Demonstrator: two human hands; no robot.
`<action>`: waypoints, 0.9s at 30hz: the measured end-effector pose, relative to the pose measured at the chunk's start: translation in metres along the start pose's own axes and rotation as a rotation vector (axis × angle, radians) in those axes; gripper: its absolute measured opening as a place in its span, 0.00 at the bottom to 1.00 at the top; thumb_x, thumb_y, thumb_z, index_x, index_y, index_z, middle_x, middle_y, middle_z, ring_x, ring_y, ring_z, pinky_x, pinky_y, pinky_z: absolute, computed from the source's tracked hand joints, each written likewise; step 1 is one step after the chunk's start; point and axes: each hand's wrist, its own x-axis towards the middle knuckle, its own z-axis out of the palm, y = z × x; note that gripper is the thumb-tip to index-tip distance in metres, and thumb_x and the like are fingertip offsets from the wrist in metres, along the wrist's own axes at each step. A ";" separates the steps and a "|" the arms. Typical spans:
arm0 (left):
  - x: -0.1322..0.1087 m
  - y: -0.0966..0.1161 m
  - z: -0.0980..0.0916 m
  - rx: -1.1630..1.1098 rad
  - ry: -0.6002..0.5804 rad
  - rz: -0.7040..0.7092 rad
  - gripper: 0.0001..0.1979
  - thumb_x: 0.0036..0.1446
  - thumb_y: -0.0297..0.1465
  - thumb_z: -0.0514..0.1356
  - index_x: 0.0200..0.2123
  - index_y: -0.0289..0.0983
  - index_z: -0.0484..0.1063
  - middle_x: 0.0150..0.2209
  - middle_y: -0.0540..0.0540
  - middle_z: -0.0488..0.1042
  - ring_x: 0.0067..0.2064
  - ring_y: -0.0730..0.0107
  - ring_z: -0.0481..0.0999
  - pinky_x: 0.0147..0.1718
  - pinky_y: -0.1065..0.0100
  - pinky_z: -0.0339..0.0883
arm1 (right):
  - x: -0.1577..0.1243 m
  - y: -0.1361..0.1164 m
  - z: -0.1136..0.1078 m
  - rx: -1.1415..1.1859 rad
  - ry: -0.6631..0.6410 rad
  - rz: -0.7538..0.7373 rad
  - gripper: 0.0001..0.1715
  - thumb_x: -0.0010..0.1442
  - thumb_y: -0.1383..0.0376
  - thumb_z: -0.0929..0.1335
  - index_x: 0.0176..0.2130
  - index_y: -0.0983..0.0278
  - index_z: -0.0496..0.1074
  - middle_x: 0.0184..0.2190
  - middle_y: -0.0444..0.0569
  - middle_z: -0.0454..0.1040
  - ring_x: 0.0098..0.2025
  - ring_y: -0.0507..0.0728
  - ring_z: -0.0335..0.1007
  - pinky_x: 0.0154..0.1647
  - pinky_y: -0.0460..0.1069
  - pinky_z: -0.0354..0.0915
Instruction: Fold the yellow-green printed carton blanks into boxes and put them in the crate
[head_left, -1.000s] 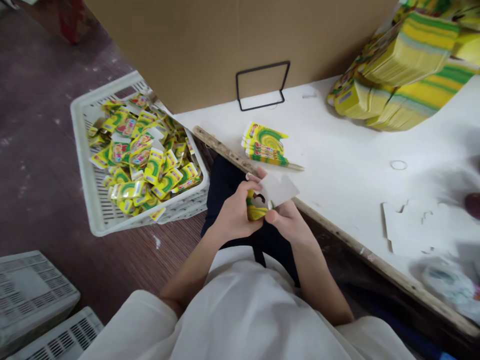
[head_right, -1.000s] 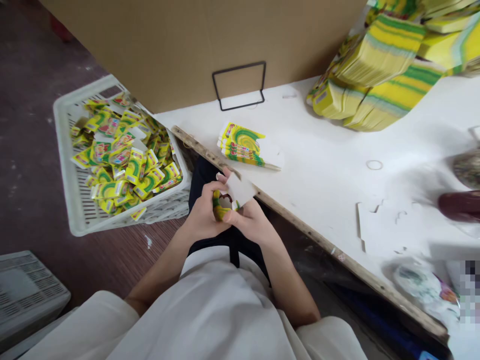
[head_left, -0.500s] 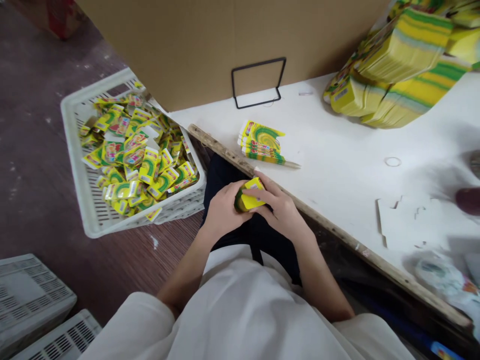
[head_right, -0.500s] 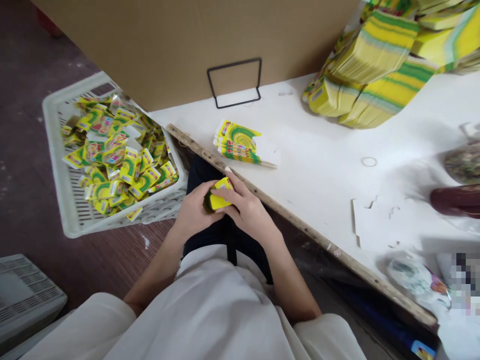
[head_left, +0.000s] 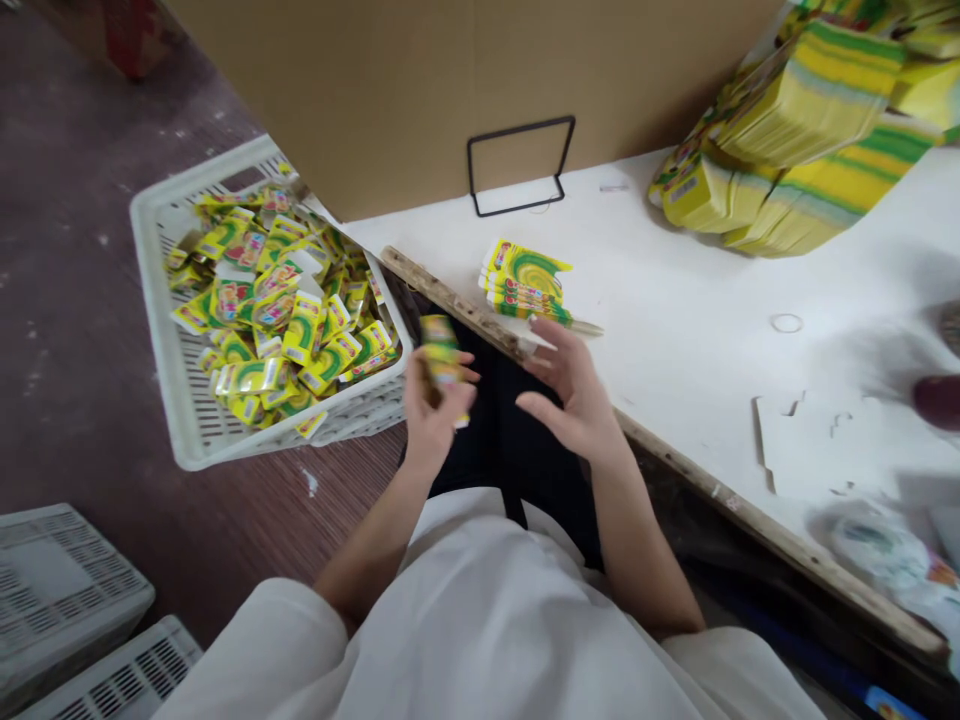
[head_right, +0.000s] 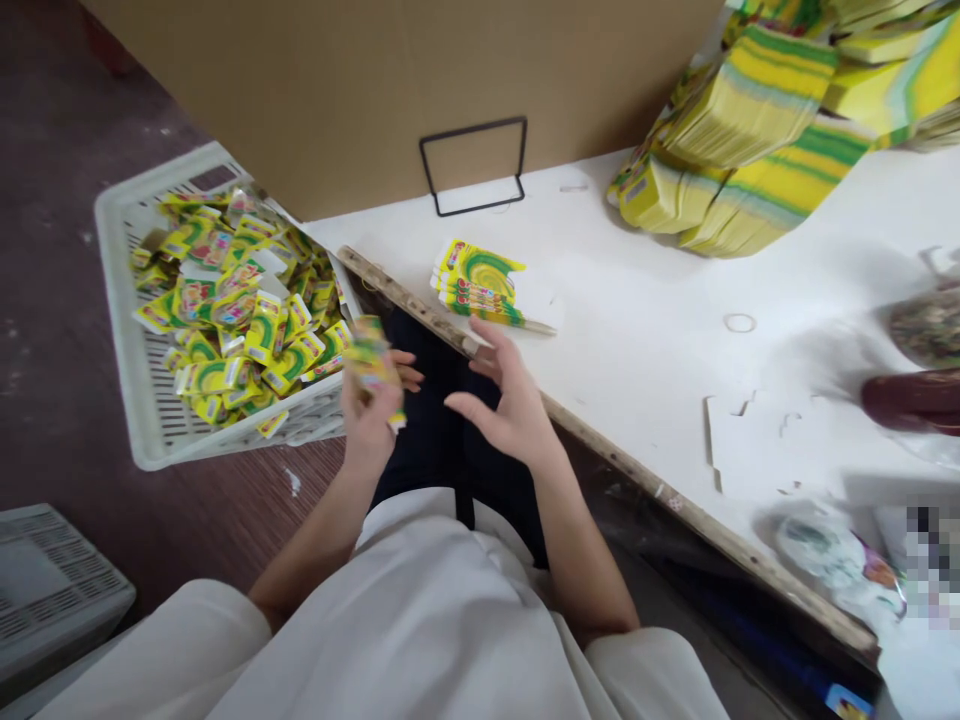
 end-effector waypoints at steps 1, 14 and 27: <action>0.002 -0.004 -0.002 -0.158 0.148 -0.023 0.28 0.52 0.56 0.64 0.46 0.42 0.72 0.46 0.43 0.78 0.43 0.61 0.80 0.42 0.61 0.74 | 0.010 0.003 -0.003 -0.054 0.072 0.017 0.36 0.62 0.52 0.72 0.65 0.54 0.60 0.65 0.56 0.64 0.62 0.64 0.67 0.58 0.60 0.72; -0.006 -0.017 0.016 -0.365 0.146 -0.453 0.29 0.58 0.53 0.62 0.54 0.41 0.68 0.54 0.38 0.75 0.49 0.61 0.78 0.46 0.59 0.75 | 0.090 0.052 -0.015 -0.686 0.391 0.224 0.15 0.59 0.58 0.74 0.39 0.61 0.66 0.42 0.58 0.70 0.49 0.68 0.64 0.57 0.69 0.60; -0.007 0.005 0.035 -0.414 0.025 -0.049 0.30 0.46 0.58 0.68 0.43 0.42 0.76 0.43 0.43 0.78 0.48 0.57 0.78 0.47 0.58 0.74 | 0.008 -0.023 0.025 0.101 -0.153 0.157 0.17 0.61 0.57 0.72 0.39 0.58 0.62 0.31 0.42 0.68 0.29 0.52 0.64 0.30 0.48 0.62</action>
